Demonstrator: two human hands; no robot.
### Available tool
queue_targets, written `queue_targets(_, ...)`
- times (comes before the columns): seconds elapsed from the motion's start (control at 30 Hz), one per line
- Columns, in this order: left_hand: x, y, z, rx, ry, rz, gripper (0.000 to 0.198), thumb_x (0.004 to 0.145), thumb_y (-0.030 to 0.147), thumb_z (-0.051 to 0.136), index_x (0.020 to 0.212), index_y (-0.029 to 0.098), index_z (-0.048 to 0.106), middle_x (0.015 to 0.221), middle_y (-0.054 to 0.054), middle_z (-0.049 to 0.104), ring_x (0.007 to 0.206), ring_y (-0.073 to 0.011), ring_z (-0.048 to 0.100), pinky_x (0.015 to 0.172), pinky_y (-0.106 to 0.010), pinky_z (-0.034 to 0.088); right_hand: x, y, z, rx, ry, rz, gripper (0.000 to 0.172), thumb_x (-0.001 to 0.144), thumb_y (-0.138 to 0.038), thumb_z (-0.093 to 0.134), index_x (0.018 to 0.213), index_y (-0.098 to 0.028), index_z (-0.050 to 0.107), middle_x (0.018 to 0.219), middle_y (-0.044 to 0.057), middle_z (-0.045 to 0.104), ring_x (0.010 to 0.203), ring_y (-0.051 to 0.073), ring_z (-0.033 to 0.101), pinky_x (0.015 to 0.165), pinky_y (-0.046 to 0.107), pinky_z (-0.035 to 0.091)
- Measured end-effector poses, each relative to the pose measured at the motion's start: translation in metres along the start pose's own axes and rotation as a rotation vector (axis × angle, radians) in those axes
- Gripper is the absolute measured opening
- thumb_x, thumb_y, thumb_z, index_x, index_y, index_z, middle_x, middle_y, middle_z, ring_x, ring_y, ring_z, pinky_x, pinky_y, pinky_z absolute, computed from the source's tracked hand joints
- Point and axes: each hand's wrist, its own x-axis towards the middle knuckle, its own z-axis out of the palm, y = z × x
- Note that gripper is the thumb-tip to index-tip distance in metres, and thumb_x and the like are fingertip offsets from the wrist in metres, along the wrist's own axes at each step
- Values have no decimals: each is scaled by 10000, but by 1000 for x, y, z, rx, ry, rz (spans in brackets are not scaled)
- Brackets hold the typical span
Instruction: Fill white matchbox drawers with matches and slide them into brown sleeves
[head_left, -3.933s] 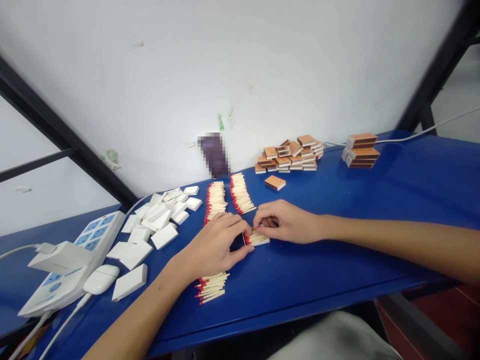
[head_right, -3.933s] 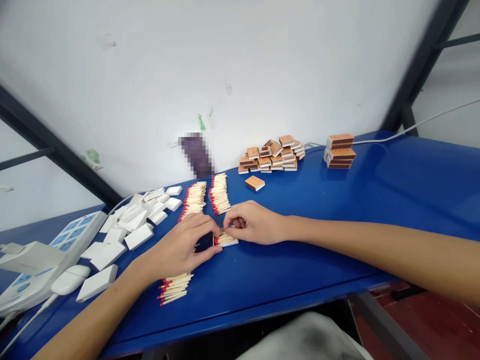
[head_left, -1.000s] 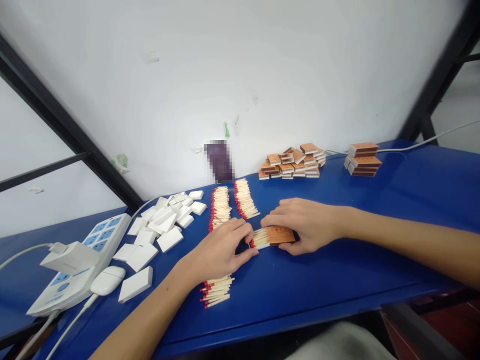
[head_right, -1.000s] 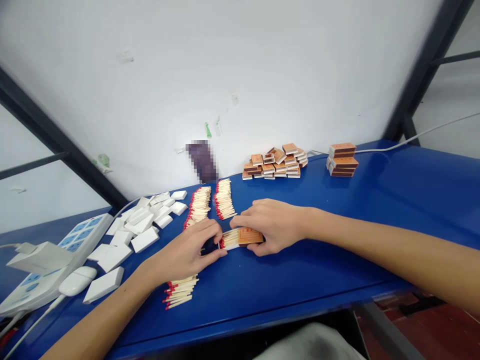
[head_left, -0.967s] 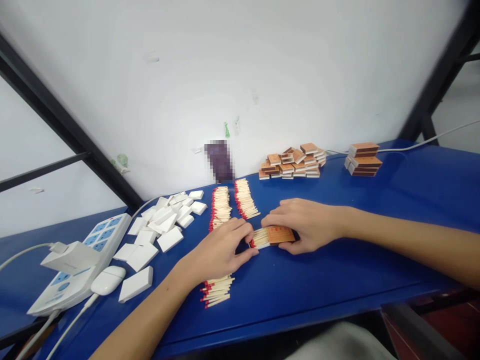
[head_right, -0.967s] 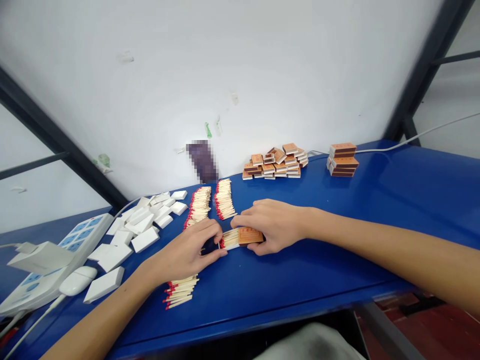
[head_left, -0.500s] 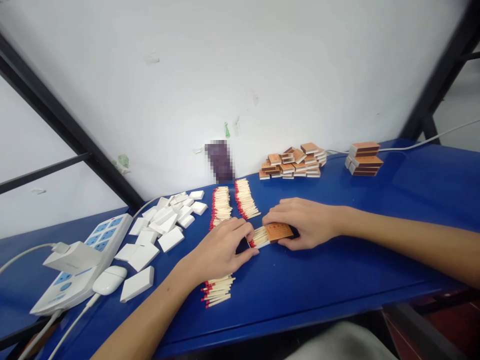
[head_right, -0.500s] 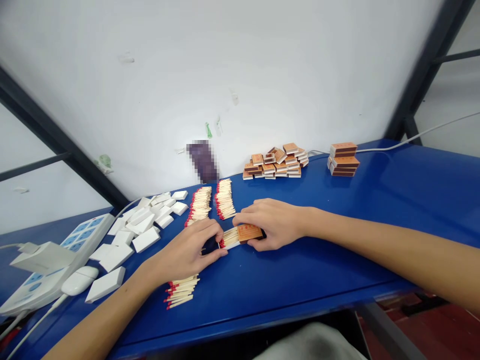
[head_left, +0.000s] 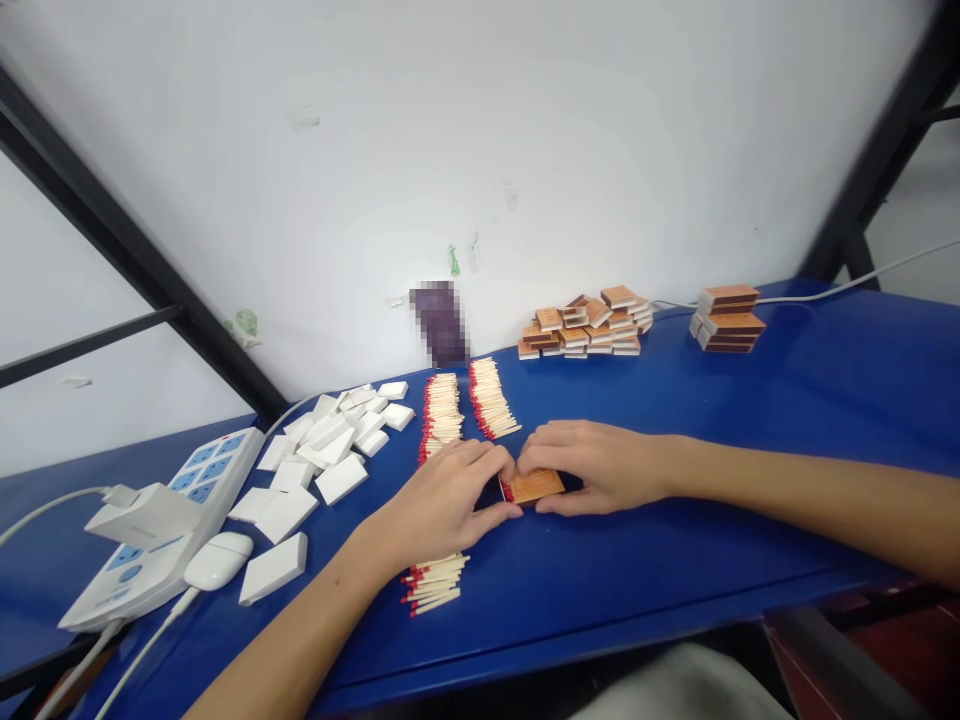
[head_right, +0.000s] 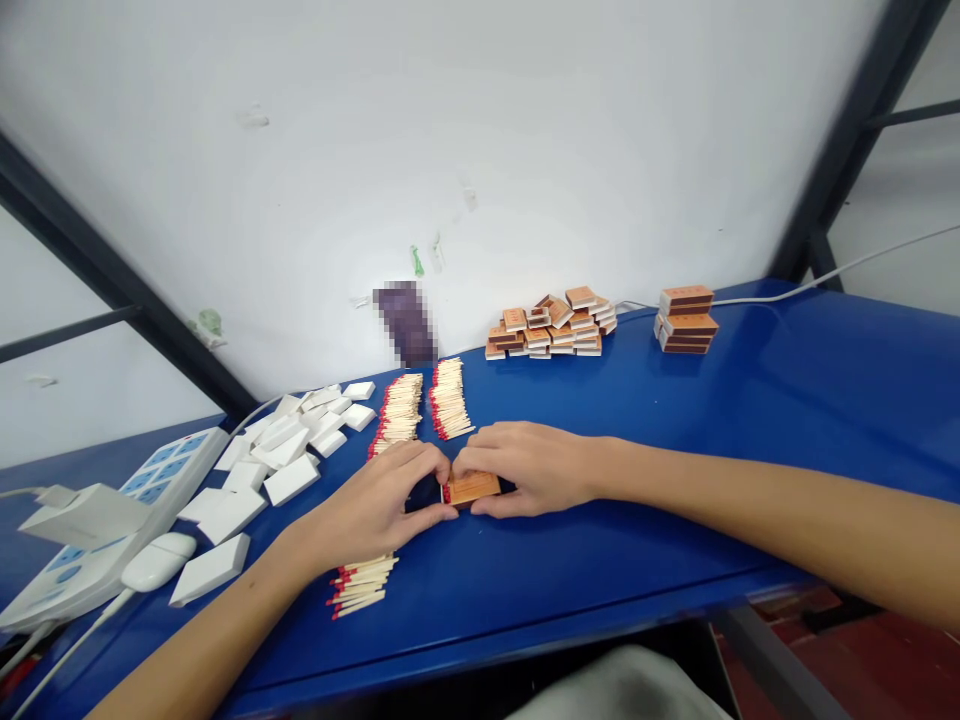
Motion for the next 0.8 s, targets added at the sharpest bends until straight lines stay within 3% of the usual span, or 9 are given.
queue_targets(0.23,0,-3,0,-53,-20,-15,267,912,426,651,1067,240,540,1078,-30,612,1010,-218,567,874,-337,440,0,-1,6,54,55,-45,278,888,-264,580,1146,-162,573,1120,103,631,1033,218,577,918,356,447)
queue_targets(0.53,1,-2,0,-99,-19,-55,312,890,456,669,1042,239,504,1073,-21,585,979,-207,551,843,-325,446,3,-4,5,-91,-72,-27,471,866,-242,573,1334,-220,518,1046,70,524,787,189,503,770,343,436)
queue_targets(0.8,0,-3,2,-94,-23,-49,354,892,449,671,1139,261,502,1196,-35,584,1092,-222,548,928,-356,456,4,-1,5,-78,-91,10,244,918,-295,528,1132,-182,552,990,58,517,795,194,507,726,327,414)
